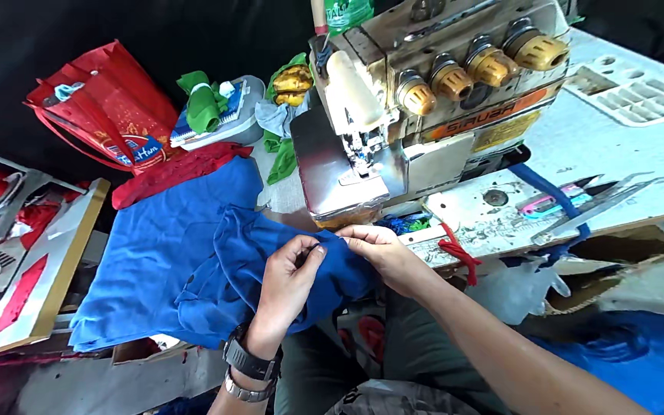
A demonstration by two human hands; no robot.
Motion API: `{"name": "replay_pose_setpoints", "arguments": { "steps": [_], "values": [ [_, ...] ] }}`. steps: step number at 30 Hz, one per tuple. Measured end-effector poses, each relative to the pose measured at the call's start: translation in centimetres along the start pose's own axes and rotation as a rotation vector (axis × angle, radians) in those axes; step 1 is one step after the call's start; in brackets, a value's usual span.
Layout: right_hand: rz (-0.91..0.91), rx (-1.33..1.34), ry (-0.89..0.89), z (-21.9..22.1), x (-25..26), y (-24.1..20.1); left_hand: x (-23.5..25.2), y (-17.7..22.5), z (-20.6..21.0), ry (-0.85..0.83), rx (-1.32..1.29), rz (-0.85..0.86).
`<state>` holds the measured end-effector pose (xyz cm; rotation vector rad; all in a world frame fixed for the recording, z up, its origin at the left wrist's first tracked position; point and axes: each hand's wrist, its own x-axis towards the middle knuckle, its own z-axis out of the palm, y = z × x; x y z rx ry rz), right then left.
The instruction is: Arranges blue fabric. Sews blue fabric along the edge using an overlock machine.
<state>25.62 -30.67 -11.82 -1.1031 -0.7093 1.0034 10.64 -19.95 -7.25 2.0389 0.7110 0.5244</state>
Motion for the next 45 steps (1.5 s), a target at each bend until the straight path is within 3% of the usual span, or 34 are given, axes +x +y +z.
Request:
{"name": "replay_pose_setpoints", "arguments": {
  "steps": [7,13,19,29,32,35,40,42,45],
  "values": [
    [-0.001,0.004,-0.011,0.0,0.2,0.2,0.0,-0.6,-0.1,-0.002,-0.081,-0.016],
    [0.027,0.028,-0.016,-0.2,0.2,0.1,-0.4,-0.3,-1.4,-0.083,-0.337,-0.157],
    [0.015,0.009,-0.019,-0.2,0.3,0.3,-0.4,-0.5,-1.5,-0.061,-0.455,-0.279],
    [-0.042,0.004,-0.056,-0.4,0.4,0.7,-0.9,-0.6,-1.6,-0.073,-0.553,-0.343],
    [-0.040,-0.007,-0.060,-0.3,0.3,0.7,-1.1,-0.9,-1.8,-0.140,-0.627,-0.277],
    [-0.124,-0.071,-0.070,-0.2,0.1,1.1,-1.3,-1.4,-2.3,-0.222,-0.619,-0.212],
    [-0.265,-0.200,-0.010,0.1,-0.2,1.6,-2.0,-1.2,-2.4,-0.178,-0.662,-0.176],
    [-0.323,-0.347,0.054,0.4,-0.6,1.8,-2.0,-1.4,-2.6,-0.172,-0.731,-0.131],
    [-0.551,-0.656,0.220,1.2,-1.6,2.4,-2.0,-1.0,-2.8,-0.150,-0.856,-0.096]
  ]
}}
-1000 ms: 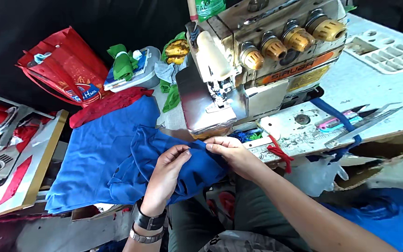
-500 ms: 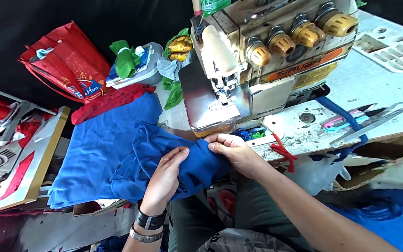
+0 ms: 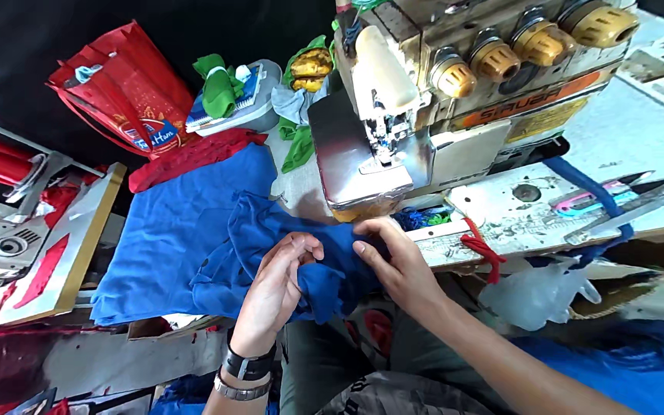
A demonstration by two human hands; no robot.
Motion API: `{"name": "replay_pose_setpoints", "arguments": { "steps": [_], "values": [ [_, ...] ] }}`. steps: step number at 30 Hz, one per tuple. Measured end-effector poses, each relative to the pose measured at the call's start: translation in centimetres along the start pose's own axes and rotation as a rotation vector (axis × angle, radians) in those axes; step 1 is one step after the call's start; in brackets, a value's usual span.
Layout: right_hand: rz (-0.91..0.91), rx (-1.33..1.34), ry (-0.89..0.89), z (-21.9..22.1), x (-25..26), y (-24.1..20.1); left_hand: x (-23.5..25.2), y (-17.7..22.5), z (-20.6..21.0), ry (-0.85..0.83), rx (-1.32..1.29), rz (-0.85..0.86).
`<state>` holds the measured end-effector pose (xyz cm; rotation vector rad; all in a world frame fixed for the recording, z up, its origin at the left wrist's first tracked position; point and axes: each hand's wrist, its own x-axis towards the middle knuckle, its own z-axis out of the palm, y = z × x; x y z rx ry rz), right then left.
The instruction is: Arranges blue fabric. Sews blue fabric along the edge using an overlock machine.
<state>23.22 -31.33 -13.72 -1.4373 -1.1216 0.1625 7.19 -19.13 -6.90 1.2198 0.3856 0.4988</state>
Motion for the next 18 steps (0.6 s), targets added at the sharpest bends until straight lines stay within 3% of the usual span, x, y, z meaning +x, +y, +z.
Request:
{"name": "replay_pose_setpoints", "arguments": {
  "steps": [4,11,15,18],
  "values": [
    [-0.135,-0.085,0.022,0.5,-0.9,-0.8,0.1,0.1,0.1,-0.046,-0.074,0.023],
    [0.296,0.610,-0.246,-0.1,0.3,-2.2,-0.7,0.9,-0.6,-0.103,0.024,0.049],
    [0.433,0.594,-0.417,0.0,0.5,-2.8,-0.9,1.1,-0.5,-0.105,-0.016,0.077],
    [0.387,0.623,-0.395,0.9,-0.2,-3.1,-0.7,1.2,-0.1,-0.107,0.016,0.112]
  ]
}}
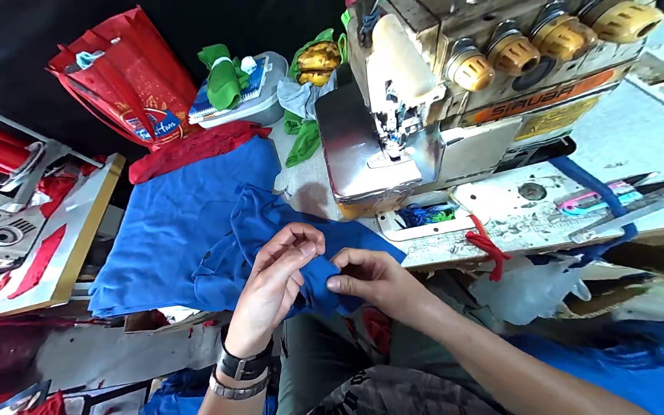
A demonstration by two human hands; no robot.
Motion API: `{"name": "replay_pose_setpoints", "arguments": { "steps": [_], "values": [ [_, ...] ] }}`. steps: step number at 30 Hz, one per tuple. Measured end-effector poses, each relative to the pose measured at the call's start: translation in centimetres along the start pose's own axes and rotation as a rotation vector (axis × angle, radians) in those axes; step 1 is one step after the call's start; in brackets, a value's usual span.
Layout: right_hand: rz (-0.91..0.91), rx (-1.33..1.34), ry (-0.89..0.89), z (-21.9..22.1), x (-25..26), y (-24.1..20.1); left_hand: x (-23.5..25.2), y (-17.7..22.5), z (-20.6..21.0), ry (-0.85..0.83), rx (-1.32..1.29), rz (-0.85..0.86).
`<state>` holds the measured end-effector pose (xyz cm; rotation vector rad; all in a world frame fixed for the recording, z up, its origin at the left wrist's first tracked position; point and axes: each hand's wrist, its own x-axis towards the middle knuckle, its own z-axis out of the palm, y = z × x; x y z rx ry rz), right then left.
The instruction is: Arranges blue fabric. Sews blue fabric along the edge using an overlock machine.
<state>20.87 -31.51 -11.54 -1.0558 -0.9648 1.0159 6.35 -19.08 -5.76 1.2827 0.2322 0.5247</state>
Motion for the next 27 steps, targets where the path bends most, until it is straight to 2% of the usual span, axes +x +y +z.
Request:
{"name": "replay_pose_setpoints", "arguments": {
  "steps": [3,7,9,12,18,22,27],
  "values": [
    [-0.088,0.026,0.079,-1.1,0.0,-1.0,0.1,0.1,-0.7,-0.068,0.226,0.021],
    [-0.172,0.022,0.181,-3.3,-0.3,-3.3,0.4,-0.6,-1.6,-0.175,0.826,0.026],
    [-0.203,-0.062,0.263,-4.3,-0.6,-4.0,0.7,-0.8,-2.0,-0.178,1.022,0.064],
    [-0.205,-0.202,0.380,-5.7,-0.9,-3.6,1.0,0.3,-2.7,-0.169,1.065,0.107],
    [-0.151,-0.166,0.468,-6.2,-1.0,-2.2,1.5,1.6,-3.9,-0.158,1.161,0.137],
    [-0.145,-0.150,0.497,-6.2,-1.0,-1.8,1.6,1.3,-3.5,-0.148,1.151,0.084],
    [-0.308,-0.287,0.422,-5.3,-1.7,-2.5,2.4,-0.8,-0.5,-0.176,1.100,0.123]
  ]
}}
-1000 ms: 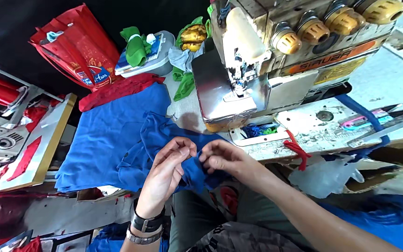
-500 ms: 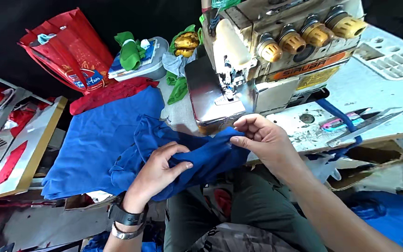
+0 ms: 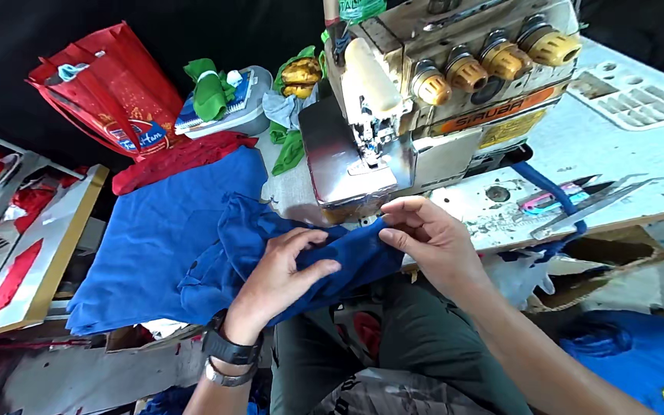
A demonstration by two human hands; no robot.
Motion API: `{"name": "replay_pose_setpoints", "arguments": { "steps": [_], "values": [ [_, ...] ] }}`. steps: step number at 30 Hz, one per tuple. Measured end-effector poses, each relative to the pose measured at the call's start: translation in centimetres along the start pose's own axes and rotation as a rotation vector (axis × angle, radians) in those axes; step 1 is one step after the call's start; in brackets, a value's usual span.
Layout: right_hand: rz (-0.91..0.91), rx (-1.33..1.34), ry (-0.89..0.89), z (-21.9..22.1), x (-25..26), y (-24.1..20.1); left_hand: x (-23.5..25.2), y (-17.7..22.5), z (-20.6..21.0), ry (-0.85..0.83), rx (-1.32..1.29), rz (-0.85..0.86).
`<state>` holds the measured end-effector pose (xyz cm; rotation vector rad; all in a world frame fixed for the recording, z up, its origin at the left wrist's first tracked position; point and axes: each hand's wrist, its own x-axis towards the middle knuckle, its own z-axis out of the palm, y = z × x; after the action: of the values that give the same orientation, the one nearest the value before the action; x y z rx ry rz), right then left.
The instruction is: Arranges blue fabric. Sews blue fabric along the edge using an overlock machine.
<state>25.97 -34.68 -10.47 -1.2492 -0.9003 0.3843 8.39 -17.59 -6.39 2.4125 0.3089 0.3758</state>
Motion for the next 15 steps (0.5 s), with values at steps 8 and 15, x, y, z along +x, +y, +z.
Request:
{"name": "replay_pose_setpoints", "arguments": {
  "steps": [8,15],
  "values": [
    [-0.189,-0.047,-0.040,-0.1,-0.6,-0.2,1.3,2.9,2.1,0.159,-0.488,0.001],
    [-0.098,0.045,0.032,0.2,-0.7,0.2,0.6,2.3,2.1,0.269,-0.749,-0.002]
  ]
}}
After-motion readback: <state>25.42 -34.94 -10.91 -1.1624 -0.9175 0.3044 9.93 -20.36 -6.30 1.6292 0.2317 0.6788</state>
